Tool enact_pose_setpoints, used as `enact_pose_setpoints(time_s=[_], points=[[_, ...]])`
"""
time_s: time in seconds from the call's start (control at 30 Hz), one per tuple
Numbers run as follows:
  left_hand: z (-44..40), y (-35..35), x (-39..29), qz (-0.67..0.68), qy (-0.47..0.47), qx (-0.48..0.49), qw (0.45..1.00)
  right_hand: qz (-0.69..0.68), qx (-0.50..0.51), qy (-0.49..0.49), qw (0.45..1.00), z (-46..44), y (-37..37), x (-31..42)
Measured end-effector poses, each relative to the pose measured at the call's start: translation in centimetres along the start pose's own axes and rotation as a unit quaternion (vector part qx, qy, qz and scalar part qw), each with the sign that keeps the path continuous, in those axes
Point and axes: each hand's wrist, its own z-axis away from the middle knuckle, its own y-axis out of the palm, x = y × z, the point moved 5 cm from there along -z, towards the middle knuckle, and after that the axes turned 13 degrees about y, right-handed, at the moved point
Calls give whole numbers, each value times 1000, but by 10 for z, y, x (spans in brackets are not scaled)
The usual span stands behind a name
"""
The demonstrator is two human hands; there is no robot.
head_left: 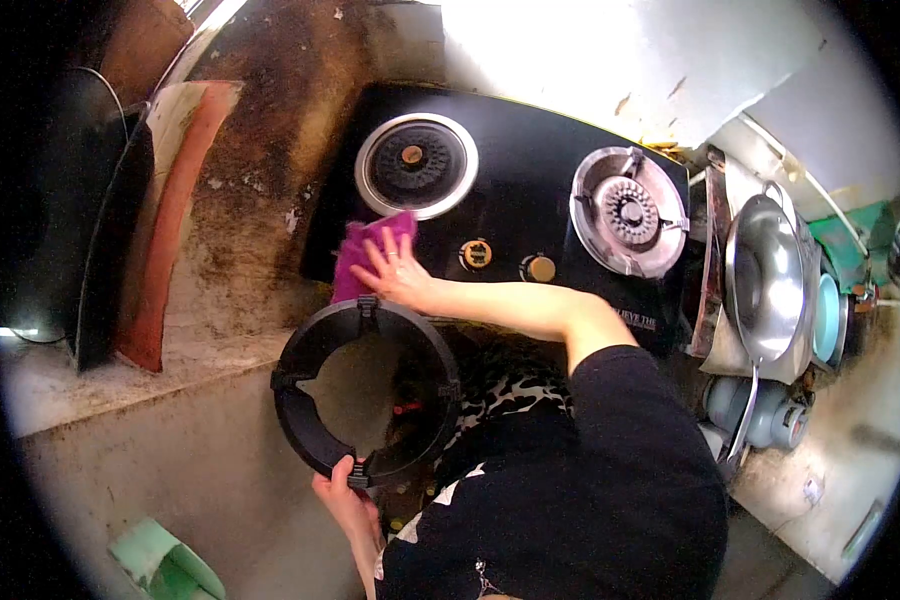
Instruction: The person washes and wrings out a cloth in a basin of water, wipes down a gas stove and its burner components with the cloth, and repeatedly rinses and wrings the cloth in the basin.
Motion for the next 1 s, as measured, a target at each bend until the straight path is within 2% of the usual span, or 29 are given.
enact_pose_setpoints(time_s=[0.07,0.13,0.2,0.23,0.3,0.37,0.4,0.47,0.53,0.57,0.67,0.7,0.8,0.87,0.93,1.0], points=[[5,-9,1,-6,19,-1,1000,-57,-75,21,995,-9,-9,-2],[10,-14,0,-10,20,13,1000,-77,-141,108,981,-8,-17,-8],[13,-22,2,-11,21,23,999,-46,-85,168,981,8,-10,-8],[15,-25,3,-8,17,30,999,28,-28,187,982,9,-5,-14],[19,-24,-1,-7,19,22,1000,128,73,310,939,9,-9,-53],[23,-27,-3,-8,19,12,1000,101,65,416,902,16,-37,-106],[23,-29,-1,-9,14,14,1000,82,40,433,897,15,-36,-135],[24,-30,1,-10,10,14,1000,57,-7,301,952,31,-43,-163],[24,-28,0,-7,13,11,1000,40,-25,224,974,54,-47,-165],[23,-27,2,-5,11,12,1000,3,-48,219,974,68,-48,-161],[15,-29,5,-3,13,18,1000,-4,-37,239,970,99,-53,-135],[12,-29,6,1,14,36,999,4,-57,272,961,106,-50,-133],[9,-29,9,3,16,54,998,152,-61,270,949,124,-45,-116],[6,-26,11,5,16,53,998,288,-16,214,933,138,-73,-83],[2,-24,10,0,16,66,998,305,-32,218,926,150,-65,-69],[0,-21,7,0,12,63,998,213,-32,205,955,163,-42,-57]])
